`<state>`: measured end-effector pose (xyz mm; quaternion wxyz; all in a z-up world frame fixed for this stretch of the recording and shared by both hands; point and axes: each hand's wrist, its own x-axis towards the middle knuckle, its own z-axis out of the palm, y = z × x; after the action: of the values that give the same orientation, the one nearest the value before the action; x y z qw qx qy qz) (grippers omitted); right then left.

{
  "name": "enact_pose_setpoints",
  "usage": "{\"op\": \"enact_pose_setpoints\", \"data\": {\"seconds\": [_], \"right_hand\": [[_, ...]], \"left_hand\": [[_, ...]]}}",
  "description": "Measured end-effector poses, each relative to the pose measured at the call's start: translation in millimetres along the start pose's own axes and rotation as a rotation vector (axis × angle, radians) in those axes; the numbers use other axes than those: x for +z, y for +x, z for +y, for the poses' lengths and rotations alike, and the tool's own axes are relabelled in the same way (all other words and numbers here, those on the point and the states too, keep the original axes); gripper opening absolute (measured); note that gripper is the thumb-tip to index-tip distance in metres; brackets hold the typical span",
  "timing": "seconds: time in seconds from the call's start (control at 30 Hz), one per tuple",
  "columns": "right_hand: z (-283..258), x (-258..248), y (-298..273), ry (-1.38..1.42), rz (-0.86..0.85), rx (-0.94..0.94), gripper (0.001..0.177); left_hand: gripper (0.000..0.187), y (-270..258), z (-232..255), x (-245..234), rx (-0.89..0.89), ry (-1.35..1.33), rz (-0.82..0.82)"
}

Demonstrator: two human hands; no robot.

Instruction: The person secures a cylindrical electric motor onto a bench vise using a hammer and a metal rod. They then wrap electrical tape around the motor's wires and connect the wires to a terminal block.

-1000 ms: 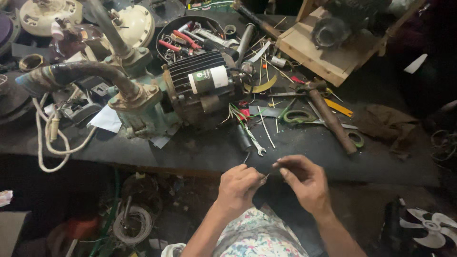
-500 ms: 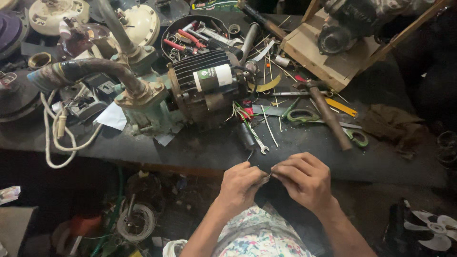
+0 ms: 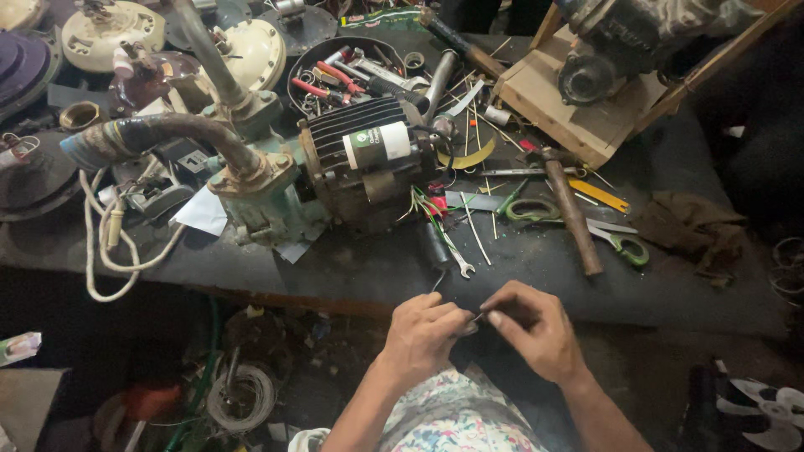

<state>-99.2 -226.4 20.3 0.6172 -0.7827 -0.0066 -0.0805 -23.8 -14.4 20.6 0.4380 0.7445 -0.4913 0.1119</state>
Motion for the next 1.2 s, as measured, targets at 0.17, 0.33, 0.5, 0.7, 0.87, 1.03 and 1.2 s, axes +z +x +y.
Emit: {"op": "enact_pose_setpoints", "data": {"seconds": [0.17,0.33,0.5,0.7,0.87,1.03,1.2], "right_hand": [[-35.3,2.4,7.3,-0.668,0.148,-0.667,0.024],[-47.7,2.7,12.6,-0.826,0.184,-0.805,0.024],[-42.0,4.3,11.2,-0.780,0.159,-0.754,0.021],[-8.8,-1.4,1.0,-0.373,0.013,-0.215,0.011],[27.7,-6.3,-1.0,0.422,-0.254,0.242,0.020],[19.3,-7.5,-4.0,0.266,-0.227,0.232,0.016],[-18.2,-4.4,3.2,-0.446,-0.004,-0.488,0.026]], "left_hand": [[0.016,0.5,-0.5,-1.1,-0.040,-0.126,0.016],[0.014,0.7,0.5,-1.3,-0.067,-0.158,0.029],[0.017,0.4,0.9,-2.5,-0.030,-0.116,0.032],[0.021,-3.1,-1.8,-2.7,0.048,0.037,-0.005],[0.018,-5.7,-2.2,2.3,0.069,0.105,-0.061],[0.023,-7.5,-4.8,3.9,0.021,-0.044,-0.055],[0.013,-6.1,-7.5,3.4,-0.052,-0.216,-0.012]]}}
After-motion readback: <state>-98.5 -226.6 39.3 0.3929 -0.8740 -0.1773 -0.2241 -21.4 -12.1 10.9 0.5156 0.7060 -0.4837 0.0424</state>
